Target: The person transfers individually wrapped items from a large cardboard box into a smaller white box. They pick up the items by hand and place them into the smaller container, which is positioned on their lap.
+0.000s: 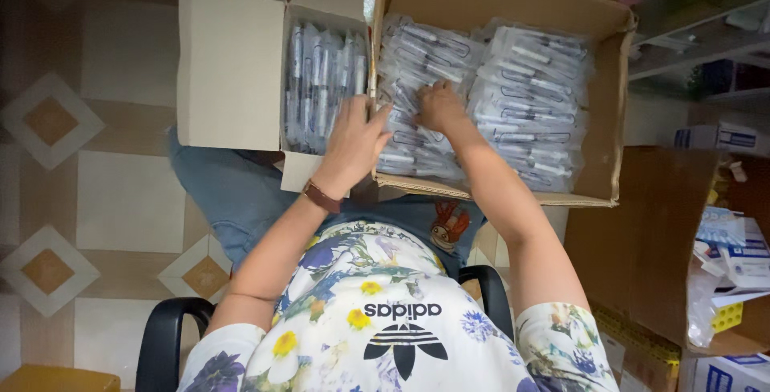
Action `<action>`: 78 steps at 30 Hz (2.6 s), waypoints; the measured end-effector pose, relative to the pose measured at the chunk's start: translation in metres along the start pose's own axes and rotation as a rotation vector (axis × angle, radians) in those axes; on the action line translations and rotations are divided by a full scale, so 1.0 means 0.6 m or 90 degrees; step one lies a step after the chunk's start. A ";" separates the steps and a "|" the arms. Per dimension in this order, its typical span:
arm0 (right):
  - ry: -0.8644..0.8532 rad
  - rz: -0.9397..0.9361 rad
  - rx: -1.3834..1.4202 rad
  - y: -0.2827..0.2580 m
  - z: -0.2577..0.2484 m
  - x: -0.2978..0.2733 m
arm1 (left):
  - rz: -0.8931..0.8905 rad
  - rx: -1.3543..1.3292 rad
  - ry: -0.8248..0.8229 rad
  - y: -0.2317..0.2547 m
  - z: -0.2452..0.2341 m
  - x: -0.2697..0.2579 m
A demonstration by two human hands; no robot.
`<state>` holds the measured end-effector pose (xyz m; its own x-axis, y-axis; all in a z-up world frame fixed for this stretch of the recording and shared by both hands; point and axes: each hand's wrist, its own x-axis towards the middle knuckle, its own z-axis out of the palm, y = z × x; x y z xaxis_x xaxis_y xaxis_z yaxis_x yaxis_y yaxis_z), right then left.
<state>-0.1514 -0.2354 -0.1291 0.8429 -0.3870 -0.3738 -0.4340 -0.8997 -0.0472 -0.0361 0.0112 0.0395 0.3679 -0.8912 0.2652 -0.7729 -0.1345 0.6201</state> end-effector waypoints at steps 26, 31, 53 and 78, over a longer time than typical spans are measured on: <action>0.324 0.043 0.334 0.061 -0.102 -0.020 | -0.157 0.049 -0.142 -0.137 0.010 -0.039; 0.420 0.030 0.433 0.024 -0.138 -0.039 | -0.148 0.070 -0.178 -0.138 0.013 -0.054; -0.091 -0.210 1.078 -0.073 -0.191 -0.096 | -0.150 -0.394 0.095 -0.028 0.010 0.036; 0.166 -0.101 0.415 -0.047 -0.204 -0.082 | -0.116 -0.155 0.193 -0.129 -0.124 -0.006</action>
<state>-0.1417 -0.2157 0.0044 0.9246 -0.3708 -0.0867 -0.3329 -0.6766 -0.6568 0.0611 0.0574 0.0454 0.6507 -0.6899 0.3172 -0.5495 -0.1395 0.8238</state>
